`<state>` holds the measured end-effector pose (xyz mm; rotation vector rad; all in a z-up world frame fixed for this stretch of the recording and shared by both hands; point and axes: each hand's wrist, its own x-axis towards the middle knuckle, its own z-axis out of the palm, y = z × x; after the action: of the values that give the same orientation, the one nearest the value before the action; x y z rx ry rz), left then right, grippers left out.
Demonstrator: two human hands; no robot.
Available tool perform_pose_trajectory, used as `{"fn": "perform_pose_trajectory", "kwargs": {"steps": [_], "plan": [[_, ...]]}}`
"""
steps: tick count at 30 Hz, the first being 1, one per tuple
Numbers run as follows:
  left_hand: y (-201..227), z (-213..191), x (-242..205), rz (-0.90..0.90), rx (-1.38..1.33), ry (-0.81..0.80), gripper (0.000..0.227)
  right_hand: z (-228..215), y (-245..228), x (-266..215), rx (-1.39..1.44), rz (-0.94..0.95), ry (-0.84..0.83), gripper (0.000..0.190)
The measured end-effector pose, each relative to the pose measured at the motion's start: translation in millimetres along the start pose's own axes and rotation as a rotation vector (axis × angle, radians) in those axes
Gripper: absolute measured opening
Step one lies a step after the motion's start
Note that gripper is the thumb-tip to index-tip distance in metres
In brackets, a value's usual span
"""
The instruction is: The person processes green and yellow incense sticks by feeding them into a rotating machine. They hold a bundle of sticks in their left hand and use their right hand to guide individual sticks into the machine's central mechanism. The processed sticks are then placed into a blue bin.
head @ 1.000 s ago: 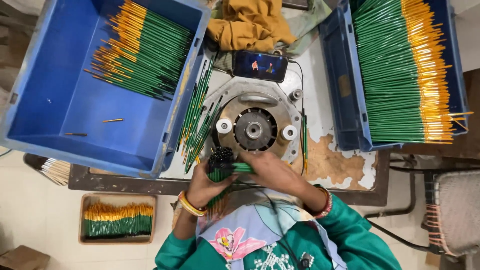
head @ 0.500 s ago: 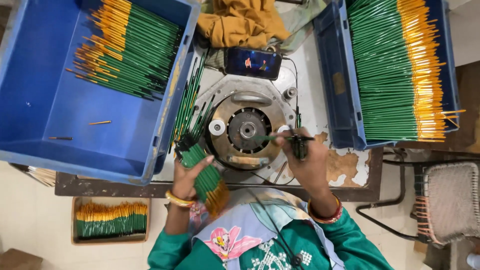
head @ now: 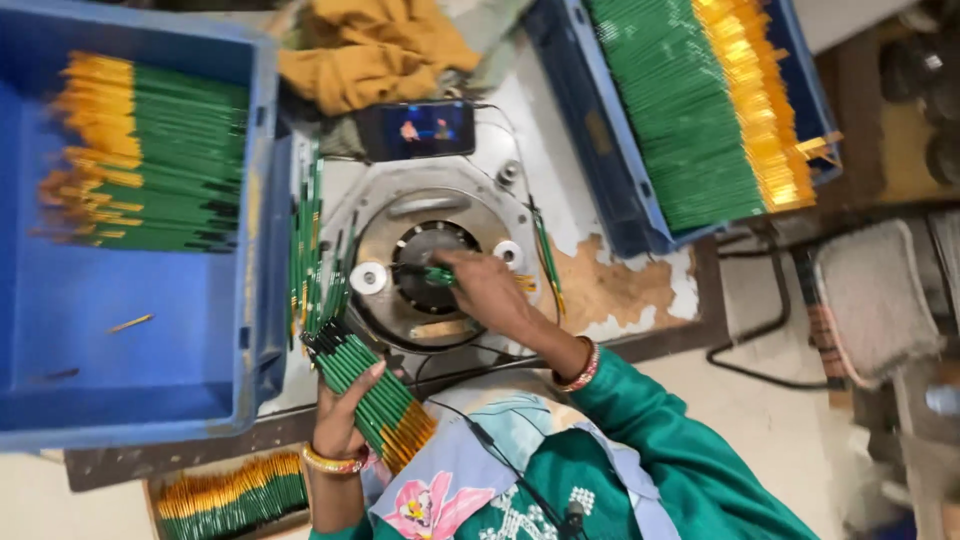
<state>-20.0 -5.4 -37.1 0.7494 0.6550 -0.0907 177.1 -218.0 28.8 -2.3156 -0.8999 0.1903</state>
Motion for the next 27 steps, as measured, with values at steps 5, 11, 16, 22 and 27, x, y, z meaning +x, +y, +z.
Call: {"fn": "perform_pose_trajectory", "kwargs": {"steps": [5, 11, 16, 22, 27], "plan": [[-0.7, 9.2, 2.1, 0.125, 0.145, -0.065, 0.037, -36.9, -60.9, -15.6, 0.157, -0.063, 0.121, 0.045], [35.8, 57.5, -8.3, 0.392, 0.566, -0.227, 0.038, -65.7, -91.7, 3.3, 0.104, 0.116, -0.647, 0.036], [31.6, 42.6, 3.3, 0.117, 0.239, 0.036, 0.027, -78.7, -60.6, -15.1, 0.257, -0.044, -0.144, 0.044], [31.4, 27.4, 6.8, -0.141, -0.206, -0.104, 0.032, -25.6, -9.4, 2.5, -0.106, 0.028, -0.017, 0.043], [1.2, 2.7, 7.5, -0.08, -0.065, 0.119, 0.027, -7.6, -3.9, 3.7, -0.117, 0.04, -0.014, 0.041]]}}
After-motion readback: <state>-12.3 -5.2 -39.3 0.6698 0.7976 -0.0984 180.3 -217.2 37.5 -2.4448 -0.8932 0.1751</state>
